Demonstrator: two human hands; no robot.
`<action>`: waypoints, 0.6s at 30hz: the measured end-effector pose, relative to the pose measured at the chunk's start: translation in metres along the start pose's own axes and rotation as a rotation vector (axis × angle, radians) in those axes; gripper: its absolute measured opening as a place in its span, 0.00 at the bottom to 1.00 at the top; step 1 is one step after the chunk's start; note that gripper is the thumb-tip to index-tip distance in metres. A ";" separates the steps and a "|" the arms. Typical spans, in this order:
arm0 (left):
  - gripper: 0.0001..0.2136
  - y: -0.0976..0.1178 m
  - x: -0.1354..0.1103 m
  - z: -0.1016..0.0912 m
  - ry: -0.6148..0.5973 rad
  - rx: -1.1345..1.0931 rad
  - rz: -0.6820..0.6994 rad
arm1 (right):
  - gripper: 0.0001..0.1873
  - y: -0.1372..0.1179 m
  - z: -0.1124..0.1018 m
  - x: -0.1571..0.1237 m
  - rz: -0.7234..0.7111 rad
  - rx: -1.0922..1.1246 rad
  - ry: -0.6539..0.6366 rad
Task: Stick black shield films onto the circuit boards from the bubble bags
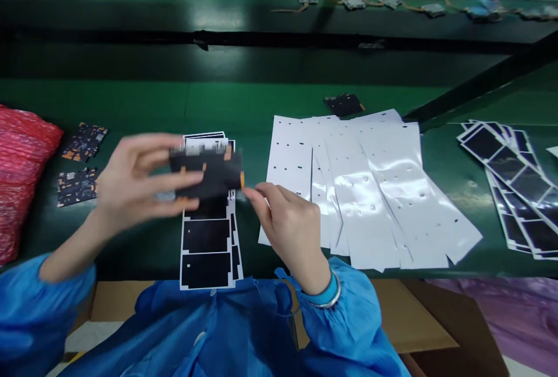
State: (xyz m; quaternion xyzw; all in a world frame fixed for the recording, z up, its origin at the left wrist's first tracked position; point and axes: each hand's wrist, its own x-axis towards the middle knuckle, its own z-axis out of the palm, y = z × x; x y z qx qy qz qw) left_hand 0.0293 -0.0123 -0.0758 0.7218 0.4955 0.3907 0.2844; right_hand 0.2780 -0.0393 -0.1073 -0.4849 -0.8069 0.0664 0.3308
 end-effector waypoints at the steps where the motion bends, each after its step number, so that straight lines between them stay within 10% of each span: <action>1: 0.15 -0.013 0.024 0.005 -0.002 0.024 0.072 | 0.19 0.002 0.009 -0.002 -0.018 0.027 -0.074; 4: 0.37 -0.059 0.084 0.022 -0.005 0.110 0.005 | 0.44 -0.001 0.042 -0.011 -0.168 0.151 -0.373; 7: 0.45 -0.088 0.092 0.025 -0.089 0.167 -0.164 | 0.62 -0.003 0.071 -0.024 -0.210 0.140 -0.545; 13: 0.20 -0.051 -0.019 -0.007 -0.082 0.326 -0.224 | 0.38 0.010 0.081 -0.027 -0.147 0.277 -0.351; 18: 0.12 -0.020 -0.085 0.016 -0.128 -0.082 -0.337 | 0.36 0.002 0.061 -0.016 -0.082 0.379 -0.340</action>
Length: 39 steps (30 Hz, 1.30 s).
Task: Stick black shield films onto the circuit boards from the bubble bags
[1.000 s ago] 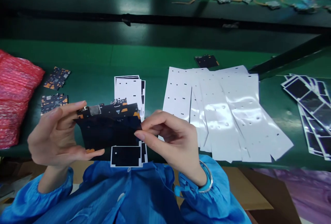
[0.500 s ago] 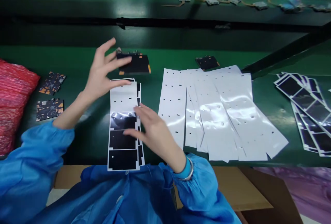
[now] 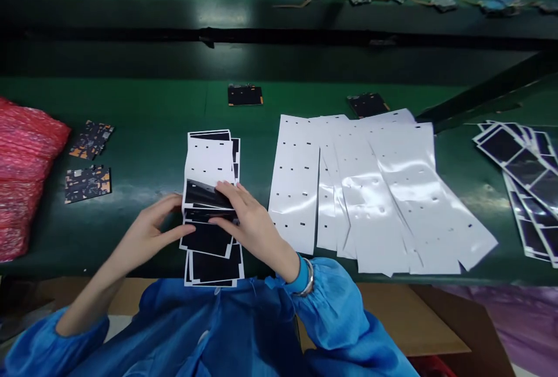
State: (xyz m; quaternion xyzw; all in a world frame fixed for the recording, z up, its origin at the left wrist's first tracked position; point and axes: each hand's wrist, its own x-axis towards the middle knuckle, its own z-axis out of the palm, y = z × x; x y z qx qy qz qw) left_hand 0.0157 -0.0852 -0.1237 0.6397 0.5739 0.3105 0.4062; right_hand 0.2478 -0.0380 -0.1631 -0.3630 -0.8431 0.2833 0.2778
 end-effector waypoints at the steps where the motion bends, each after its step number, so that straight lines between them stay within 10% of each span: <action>1: 0.10 0.001 -0.004 0.009 0.034 -0.083 -0.008 | 0.38 -0.006 -0.004 0.001 -0.020 -0.026 -0.017; 10: 0.06 0.016 -0.013 0.037 0.236 -0.161 0.043 | 0.11 -0.044 -0.031 0.011 -0.334 -0.240 0.142; 17: 0.07 0.026 -0.011 0.040 0.250 -0.082 0.177 | 0.12 -0.051 -0.025 0.013 -0.432 -0.453 0.133; 28: 0.05 -0.022 -0.013 0.056 0.471 0.319 -0.020 | 0.06 -0.042 -0.050 0.012 0.196 0.309 0.502; 34: 0.14 -0.005 -0.020 0.059 0.360 0.057 0.118 | 0.10 -0.056 -0.025 0.013 -0.020 0.443 0.194; 39: 0.19 0.000 -0.034 0.051 0.283 -0.144 0.064 | 0.08 -0.043 -0.028 0.013 0.306 0.650 0.263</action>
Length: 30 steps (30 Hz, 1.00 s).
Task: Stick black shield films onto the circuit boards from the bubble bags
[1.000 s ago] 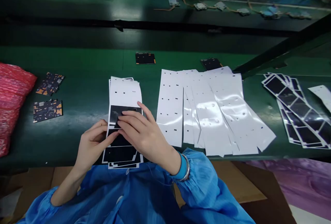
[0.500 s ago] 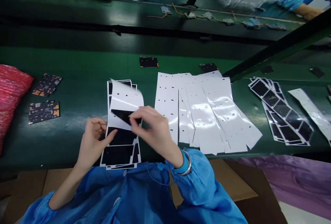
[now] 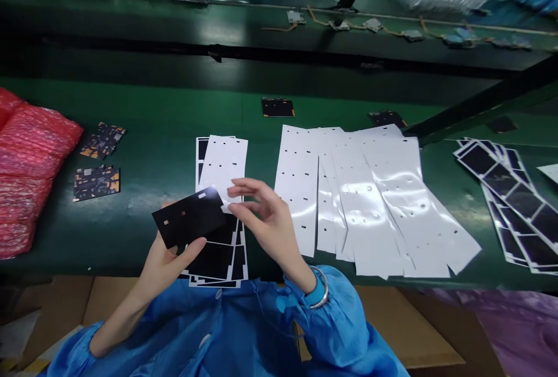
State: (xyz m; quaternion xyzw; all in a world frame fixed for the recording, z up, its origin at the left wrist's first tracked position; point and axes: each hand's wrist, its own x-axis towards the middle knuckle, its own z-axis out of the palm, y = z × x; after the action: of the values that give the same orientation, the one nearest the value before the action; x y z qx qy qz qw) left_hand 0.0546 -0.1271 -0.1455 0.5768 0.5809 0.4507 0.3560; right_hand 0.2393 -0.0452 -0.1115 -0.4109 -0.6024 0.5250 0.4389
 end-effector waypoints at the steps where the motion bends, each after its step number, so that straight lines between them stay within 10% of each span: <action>1: 0.17 0.001 -0.001 -0.001 -0.026 0.016 0.025 | 0.09 0.002 -0.001 0.001 0.057 0.022 -0.033; 6: 0.19 -0.005 0.011 -0.038 -0.142 0.503 0.219 | 0.09 0.008 0.003 -0.004 0.033 -0.139 -0.086; 10: 0.19 -0.036 0.033 -0.137 0.072 0.974 0.183 | 0.06 0.010 -0.006 -0.009 -0.222 -0.426 0.059; 13: 0.33 -0.066 0.040 -0.212 0.041 0.872 0.045 | 0.04 0.011 -0.020 -0.010 -0.204 -0.443 0.126; 16: 0.36 -0.087 0.039 -0.240 -0.039 0.760 -0.016 | 0.05 0.009 -0.029 -0.010 -0.074 -0.349 0.169; 19: 0.30 -0.089 0.034 -0.215 0.042 0.766 0.038 | 0.06 0.007 -0.031 -0.008 0.028 -0.210 0.194; 24: 0.33 -0.055 0.032 -0.116 0.298 0.437 0.310 | 0.07 0.000 -0.026 -0.007 0.042 -0.001 0.169; 30: 0.39 0.013 0.037 -0.039 0.216 0.043 0.516 | 0.06 -0.026 -0.009 -0.003 -0.113 0.116 0.073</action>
State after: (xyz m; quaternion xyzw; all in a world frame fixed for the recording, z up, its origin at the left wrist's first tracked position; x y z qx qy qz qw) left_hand 0.0200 -0.0955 -0.1160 0.6619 0.4588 0.5727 0.1532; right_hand 0.2483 -0.0487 -0.0852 -0.3689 -0.5768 0.5183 0.5124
